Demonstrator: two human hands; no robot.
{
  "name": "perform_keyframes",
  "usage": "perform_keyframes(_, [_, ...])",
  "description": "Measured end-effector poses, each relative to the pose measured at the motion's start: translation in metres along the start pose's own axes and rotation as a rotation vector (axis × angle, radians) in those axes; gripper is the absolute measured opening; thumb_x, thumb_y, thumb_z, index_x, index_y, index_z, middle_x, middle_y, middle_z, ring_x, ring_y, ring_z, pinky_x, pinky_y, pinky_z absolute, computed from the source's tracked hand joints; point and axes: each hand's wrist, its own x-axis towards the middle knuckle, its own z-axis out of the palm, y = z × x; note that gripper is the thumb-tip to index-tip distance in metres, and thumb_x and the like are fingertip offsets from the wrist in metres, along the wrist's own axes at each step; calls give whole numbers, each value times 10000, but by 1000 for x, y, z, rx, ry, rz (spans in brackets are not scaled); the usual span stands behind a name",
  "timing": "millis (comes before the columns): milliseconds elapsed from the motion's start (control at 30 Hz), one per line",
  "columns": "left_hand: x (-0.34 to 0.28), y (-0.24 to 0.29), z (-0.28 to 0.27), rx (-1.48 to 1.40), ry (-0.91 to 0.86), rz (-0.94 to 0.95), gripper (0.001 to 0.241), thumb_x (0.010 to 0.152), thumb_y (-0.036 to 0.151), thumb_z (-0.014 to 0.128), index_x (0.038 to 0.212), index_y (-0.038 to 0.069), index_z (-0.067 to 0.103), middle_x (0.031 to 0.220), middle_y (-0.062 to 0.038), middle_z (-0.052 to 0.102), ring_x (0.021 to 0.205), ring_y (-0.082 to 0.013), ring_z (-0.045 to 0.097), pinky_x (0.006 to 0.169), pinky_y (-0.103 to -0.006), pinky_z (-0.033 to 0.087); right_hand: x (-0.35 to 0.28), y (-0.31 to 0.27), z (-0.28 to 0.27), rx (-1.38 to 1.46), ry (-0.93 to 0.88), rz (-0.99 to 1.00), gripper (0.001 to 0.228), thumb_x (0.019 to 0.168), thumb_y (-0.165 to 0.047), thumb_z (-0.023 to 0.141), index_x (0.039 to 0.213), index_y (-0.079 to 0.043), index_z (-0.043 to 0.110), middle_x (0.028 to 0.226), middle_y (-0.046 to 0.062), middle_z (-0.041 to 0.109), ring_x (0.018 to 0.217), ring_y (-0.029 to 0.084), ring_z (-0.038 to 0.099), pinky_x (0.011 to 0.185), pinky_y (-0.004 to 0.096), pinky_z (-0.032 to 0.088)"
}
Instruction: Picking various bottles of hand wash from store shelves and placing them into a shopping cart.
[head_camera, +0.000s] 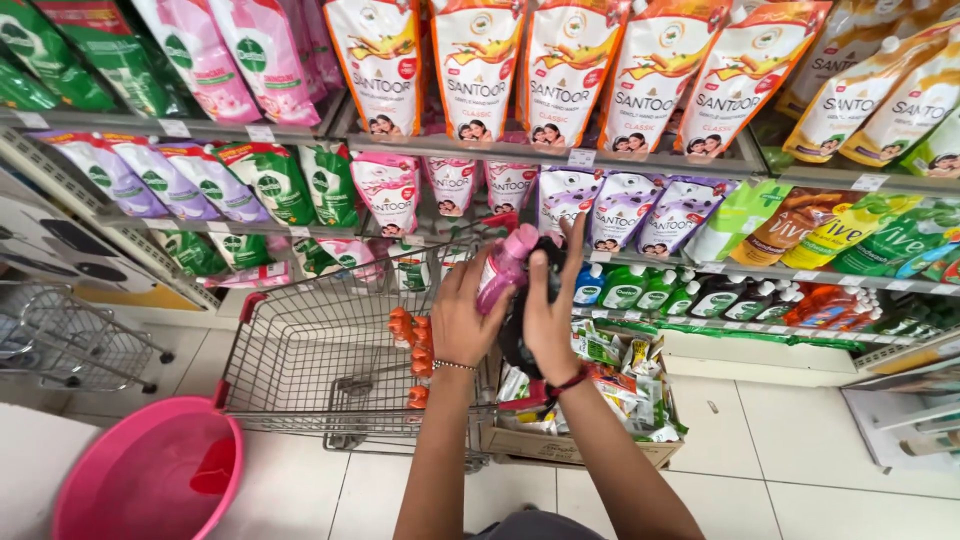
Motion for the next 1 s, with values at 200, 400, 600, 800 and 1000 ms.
perform_keyframes(200, [-25, -24, -15, -54, 136, 13, 650, 838, 367, 780, 1407, 122, 581, 1112, -183, 662, 990, -404, 662, 820, -488, 535, -6, -24, 15, -237, -88, -130, 667, 1142, -432, 361, 1655, -34, 209, 1523, 225, 473, 1431, 350, 428, 1234, 450, 255])
perform_keyframes(400, [-51, -49, -23, -307, 132, 66, 564, 930, 325, 743, 1398, 57, 576, 1249, -197, 664, 1136, -387, 677, 966, -444, 542, -1, -14, 7, 137, -62, 84, 597, 1152, -364, 270, 1203, 22, 722, 1125, 118, 762, 1095, 210, 682, 1059, 354, 484])
perform_keyframes(600, [-72, -71, -15, -351, 197, 34, 492, 982, 301, 691, 1375, 33, 567, 1314, -207, 651, 1212, -394, 643, 1045, -459, 498, 12, -42, 3, -130, 91, -212, 465, 1168, -297, 415, 1015, 33, 706, 1041, 100, 726, 993, 171, 637, 958, 322, 476])
perform_keyframes(800, [-70, -48, -47, -5, 117, 39, 630, 799, 388, 776, 1336, 91, 635, 1199, -192, 632, 1094, -413, 637, 945, -499, 498, 10, -107, 30, -296, -316, -339, 327, 939, -341, 748, 976, -20, 698, 1027, 99, 689, 946, 251, 678, 831, 389, 536])
perform_keyframes(1000, [-89, -60, -22, -114, 288, -80, 529, 916, 296, 701, 1360, 38, 577, 1367, -268, 573, 1205, -481, 576, 955, -511, 496, -13, -79, 65, -547, -339, -511, 230, 865, -278, 854, 827, -73, 759, 932, 66, 712, 882, 302, 666, 806, 428, 526])
